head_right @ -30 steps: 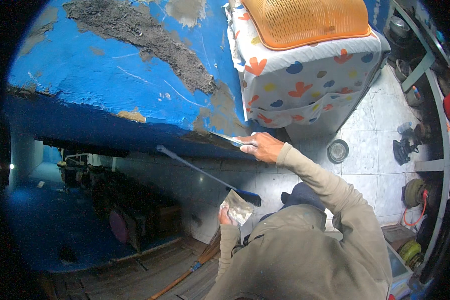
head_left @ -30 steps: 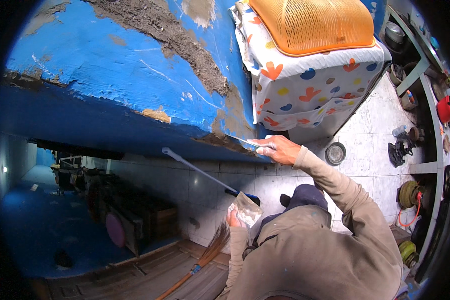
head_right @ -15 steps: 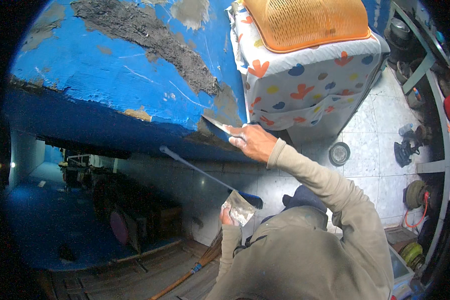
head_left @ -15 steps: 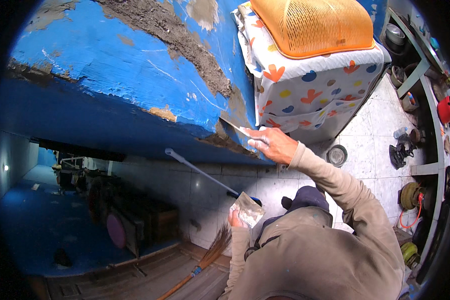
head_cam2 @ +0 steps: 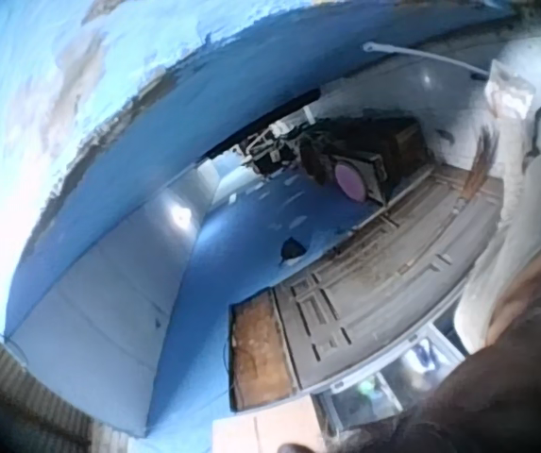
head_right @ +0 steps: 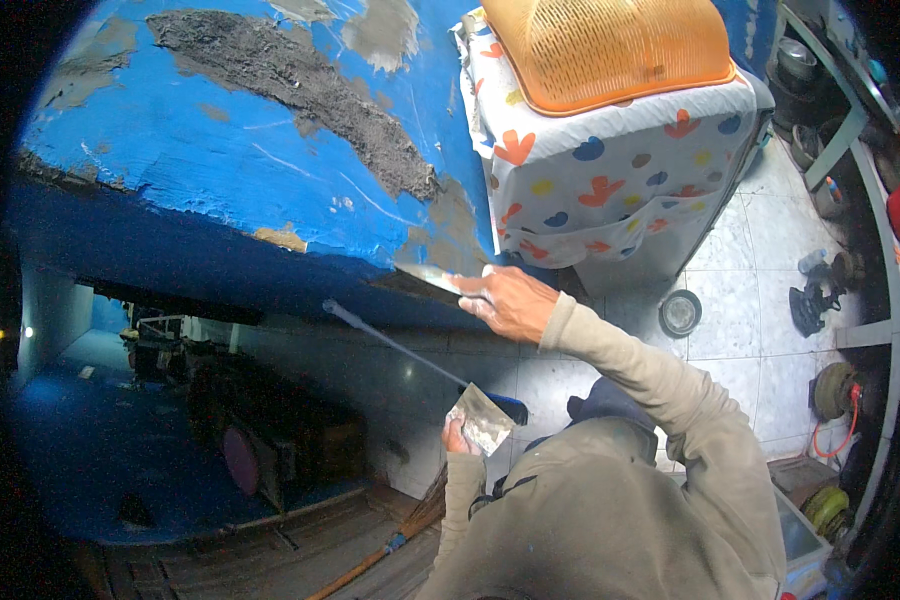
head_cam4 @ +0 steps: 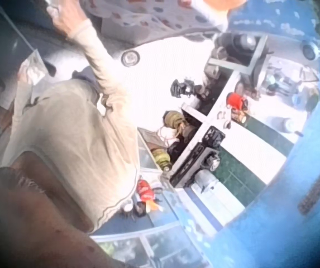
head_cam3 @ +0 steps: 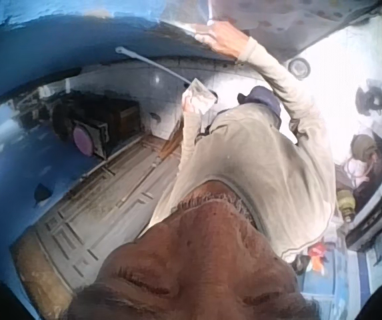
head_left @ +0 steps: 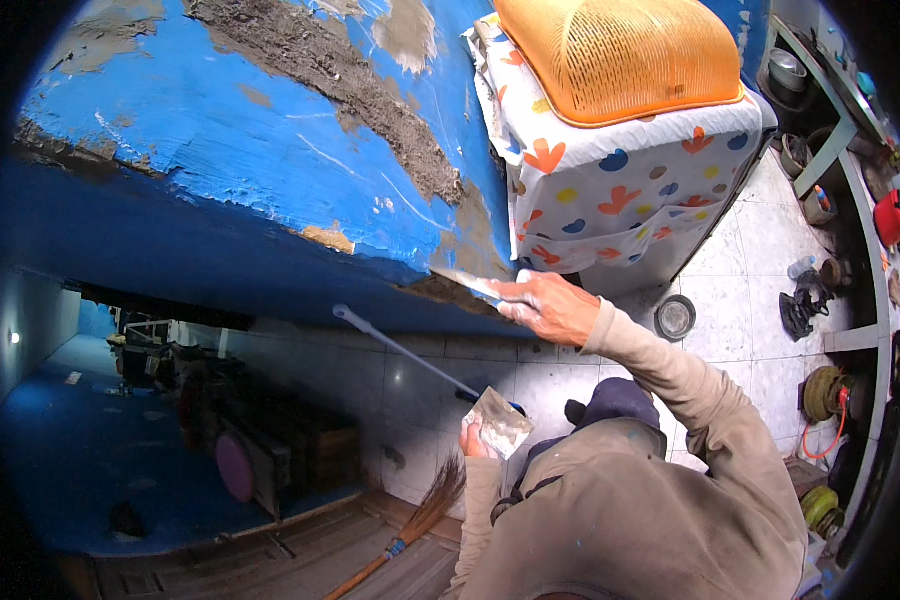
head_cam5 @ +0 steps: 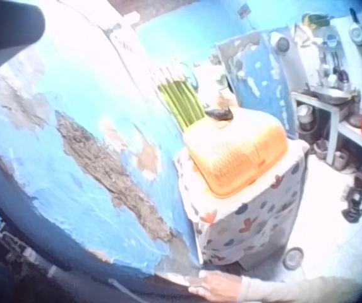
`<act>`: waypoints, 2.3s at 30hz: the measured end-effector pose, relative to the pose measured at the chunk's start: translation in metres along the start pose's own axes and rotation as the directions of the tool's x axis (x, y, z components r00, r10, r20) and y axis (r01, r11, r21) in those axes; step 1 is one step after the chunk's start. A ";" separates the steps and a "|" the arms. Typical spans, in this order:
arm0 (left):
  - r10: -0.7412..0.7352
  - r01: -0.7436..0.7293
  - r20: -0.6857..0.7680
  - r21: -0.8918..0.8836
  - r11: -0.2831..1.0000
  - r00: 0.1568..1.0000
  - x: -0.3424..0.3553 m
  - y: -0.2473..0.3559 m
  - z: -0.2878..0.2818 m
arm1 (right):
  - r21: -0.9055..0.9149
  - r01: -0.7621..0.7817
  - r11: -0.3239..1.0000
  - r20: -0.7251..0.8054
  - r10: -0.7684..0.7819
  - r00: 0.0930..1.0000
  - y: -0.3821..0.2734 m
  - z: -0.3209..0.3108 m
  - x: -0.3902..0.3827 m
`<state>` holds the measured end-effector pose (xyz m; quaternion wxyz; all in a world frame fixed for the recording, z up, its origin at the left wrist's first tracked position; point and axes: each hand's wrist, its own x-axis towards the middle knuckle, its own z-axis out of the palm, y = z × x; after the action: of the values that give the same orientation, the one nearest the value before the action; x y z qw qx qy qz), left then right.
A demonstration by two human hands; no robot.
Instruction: The person scoops plaster from a metal bowl onto a hawk and applies it to a blue wall using a trowel. They repeatedly smooth the plaster over damaged areas, occasionally scraping excess back into the bowl.
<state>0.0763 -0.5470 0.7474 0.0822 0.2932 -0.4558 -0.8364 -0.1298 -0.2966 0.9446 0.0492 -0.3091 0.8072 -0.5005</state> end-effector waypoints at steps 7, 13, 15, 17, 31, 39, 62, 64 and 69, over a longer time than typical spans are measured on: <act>-0.015 0.016 0.027 -0.015 1.000 1.000 0.000 -0.004 -0.013 | 0.207 0.163 0.965 -0.056 -0.154 0.986 0.058 0.016 0.011; 0.013 -0.013 -0.007 -0.002 1.000 1.000 -0.008 -0.005 -0.023 | -0.011 -0.131 0.991 -0.131 0.129 0.983 0.087 -0.007 0.044; 0.018 -0.018 -0.031 0.014 1.000 0.999 -0.012 -0.006 -0.027 | -0.015 -0.132 0.991 -0.157 0.128 0.979 0.089 0.000 0.047; 0.031 -0.029 -0.062 0.033 0.999 0.998 -0.014 -0.008 -0.028 | 0.012 -0.080 0.997 -0.187 0.081 0.979 0.093 0.011 0.048; -0.025 0.026 -0.049 0.021 0.999 0.998 -0.005 -0.006 -0.025 | 0.072 -0.002 0.997 0.002 0.002 1.000 0.098 0.007 0.043; -0.021 0.025 -0.047 0.088 0.996 0.999 -0.001 -0.014 -0.033 | 0.169 -0.077 0.983 0.132 0.055 0.990 0.071 -0.008 0.028; 0.008 0.002 -0.106 0.094 0.996 0.994 0.001 -0.016 -0.049 | 0.427 -0.490 0.760 -0.175 0.601 0.780 0.106 0.034 0.088; 0.016 -0.006 -0.092 0.105 0.994 0.996 0.003 -0.016 -0.052 | 0.391 -0.503 0.771 -0.188 0.602 0.776 0.112 0.035 0.095; 0.022 -0.009 -0.138 0.093 0.996 0.990 0.003 -0.022 -0.063 | 0.341 -0.486 0.805 -0.149 0.556 0.817 0.138 0.032 0.097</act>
<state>0.1120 -0.5808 0.7022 0.1064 0.3506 -0.4894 -0.7913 -0.2576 -0.3320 0.8355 0.1313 0.0002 0.7791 -0.6130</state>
